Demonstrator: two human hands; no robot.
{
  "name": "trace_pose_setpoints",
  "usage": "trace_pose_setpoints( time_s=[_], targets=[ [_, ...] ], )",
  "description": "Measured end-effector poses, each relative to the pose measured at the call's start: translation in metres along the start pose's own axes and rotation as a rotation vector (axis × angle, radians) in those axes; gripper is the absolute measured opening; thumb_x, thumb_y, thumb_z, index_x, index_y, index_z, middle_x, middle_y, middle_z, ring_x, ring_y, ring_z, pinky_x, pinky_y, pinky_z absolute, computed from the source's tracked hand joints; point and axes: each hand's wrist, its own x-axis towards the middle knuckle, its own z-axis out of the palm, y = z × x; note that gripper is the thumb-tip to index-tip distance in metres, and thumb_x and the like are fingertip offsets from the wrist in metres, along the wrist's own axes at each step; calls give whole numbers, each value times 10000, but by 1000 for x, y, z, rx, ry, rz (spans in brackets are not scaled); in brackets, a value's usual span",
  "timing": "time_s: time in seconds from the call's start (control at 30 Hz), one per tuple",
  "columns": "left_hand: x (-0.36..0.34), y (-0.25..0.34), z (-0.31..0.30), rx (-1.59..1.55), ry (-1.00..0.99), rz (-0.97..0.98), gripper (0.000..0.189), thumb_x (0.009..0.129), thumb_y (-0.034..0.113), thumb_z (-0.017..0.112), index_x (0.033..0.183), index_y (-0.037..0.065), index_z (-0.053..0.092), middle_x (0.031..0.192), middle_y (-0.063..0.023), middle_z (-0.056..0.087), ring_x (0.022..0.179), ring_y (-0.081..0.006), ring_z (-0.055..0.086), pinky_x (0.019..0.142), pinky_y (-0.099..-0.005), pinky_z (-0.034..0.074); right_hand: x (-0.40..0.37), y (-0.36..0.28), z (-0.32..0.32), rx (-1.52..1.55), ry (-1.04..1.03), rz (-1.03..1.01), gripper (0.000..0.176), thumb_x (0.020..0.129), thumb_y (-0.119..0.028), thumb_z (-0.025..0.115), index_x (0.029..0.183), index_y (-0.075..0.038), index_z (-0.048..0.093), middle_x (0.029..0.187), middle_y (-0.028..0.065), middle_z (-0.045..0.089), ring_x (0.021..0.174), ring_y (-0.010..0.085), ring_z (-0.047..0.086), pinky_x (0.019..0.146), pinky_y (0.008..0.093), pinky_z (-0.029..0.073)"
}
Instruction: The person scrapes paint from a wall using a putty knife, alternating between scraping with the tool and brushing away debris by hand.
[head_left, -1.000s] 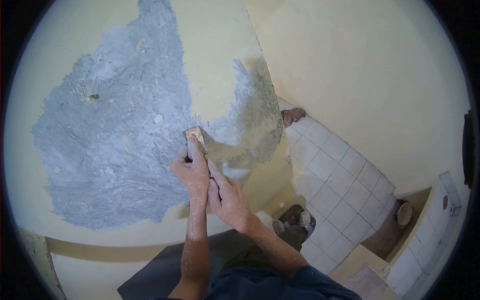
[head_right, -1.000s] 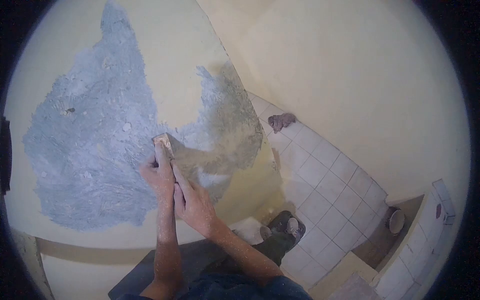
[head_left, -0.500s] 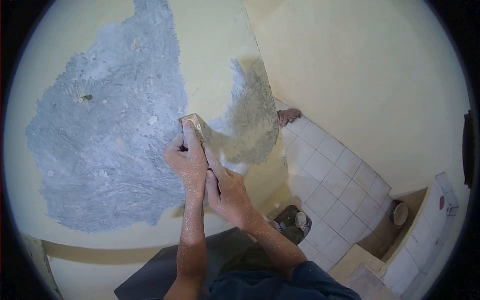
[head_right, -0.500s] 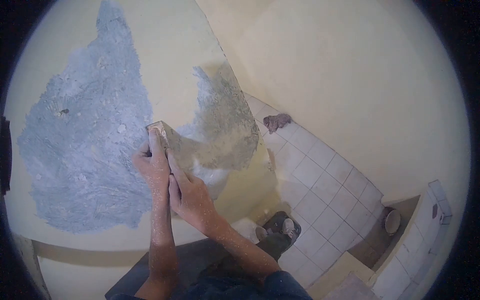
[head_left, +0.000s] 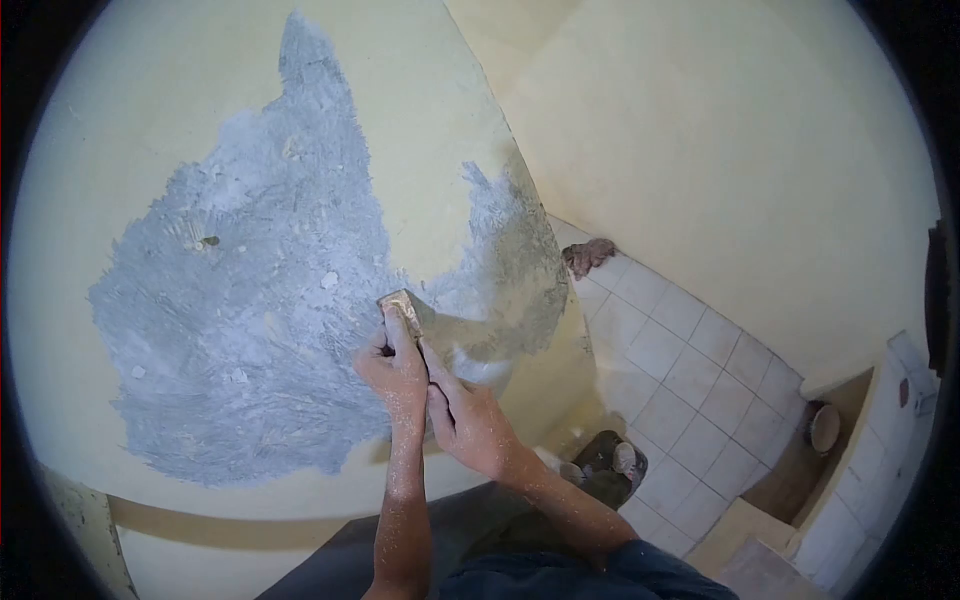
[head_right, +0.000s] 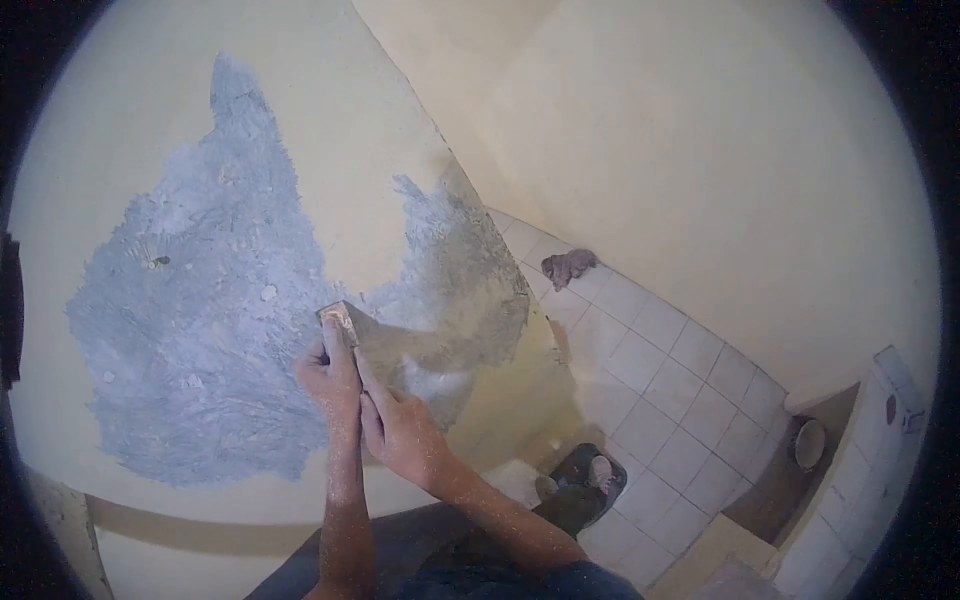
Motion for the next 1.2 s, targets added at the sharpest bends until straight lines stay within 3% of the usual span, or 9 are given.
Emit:
trace_pose_setpoints(
  time_s=[0.3, 0.53, 0.63, 0.73, 0.83, 0.93, 1.03, 1.13, 1.2],
  targets=[
    [3, -6, 0, 33, -199, -55, 505, 1006, 275, 566, 647, -74, 501, 507, -28, 381, 551, -86, 365, 492, -354, 294, 4, 3, -8, 119, -17, -7, 524, 971, -49, 497, 1480, -5, 378, 906, 288, 646, 816, 454, 657, 701, 431, 518],
    [7, 10, -12, 25, -208, 82, 484, 1011, 241, 554, 640, -64, 499, 502, -31, 361, 524, -88, 345, 483, -354, 282, 10, 3, 9, 94, 26, -15, 520, 968, -40, 492, 1477, -6, 387, 891, 303, 637, 806, 454, 658, 694, 431, 517],
    [10, 22, -10, 51, -182, 109, 491, 1010, 243, 554, 631, -65, 502, 487, -31, 364, 512, -86, 344, 476, -352, 278, 14, -15, -3, 158, 11, 91, 505, 972, -46, 484, 1470, -17, 406, 877, 308, 634, 827, 465, 659, 702, 446, 516],
    [4, 10, -4, 13, -139, 110, 508, 1010, 245, 554, 614, -69, 503, 469, -36, 369, 500, -84, 343, 472, -354, 275, 8, -1, 1, 127, 56, -55, 554, 966, -98, 485, 1503, -39, 361, 728, 302, 614, 702, 466, 641, 651, 504, 507],
    [5, 8, -3, -2, -126, 91, 536, 1006, 263, 564, 585, -63, 512, 467, -16, 395, 490, -76, 355, 464, -345, 274, 11, 0, -1, 109, 26, -24, 528, 967, -96, 484, 1486, -44, 401, 722, 292, 617, 689, 455, 646, 648, 491, 510],
    [15, 17, 0, -2, -130, 97, 571, 1002, 307, 587, 551, -39, 541, 485, 36, 444, 492, -53, 385, 449, -312, 274, 19, -12, -13, 98, 88, -44, 475, 974, -57, 496, 1447, -30, 463, 655, 224, 558, 532, 247, 571, 568, 351, 456],
    [11, 13, -3, 1, -140, 82, 566, 1000, 309, 590, 556, -40, 568, 486, 32, 454, 491, -52, 392, 449, -308, 285, 15, -12, -12, 108, 68, -18, 467, 970, -59, 502, 1436, -28, 481, 620, 190, 523, 506, 187, 501, 541, 334, 424],
    [15, 6, -3, 35, -136, 119, 562, 996, 305, 595, 555, -43, 570, 487, 29, 459, 493, -53, 391, 453, -307, 289, 14, -9, -3, 84, 78, -51, 489, 960, -98, 506, 1441, -17, 461, 680, 276, 581, 611, 402, 640, 577, 426, 482],
    [16, 13, -3, 54, -143, 78, 562, 994, 303, 598, 552, -42, 564, 485, 25, 458, 497, -53, 391, 455, -309, 290, 21, -14, -10, 118, 79, -3, 487, 960, -95, 502, 1440, -20, 465, 679, 277, 586, 618, 411, 642, 587, 436, 486]
  ],
)
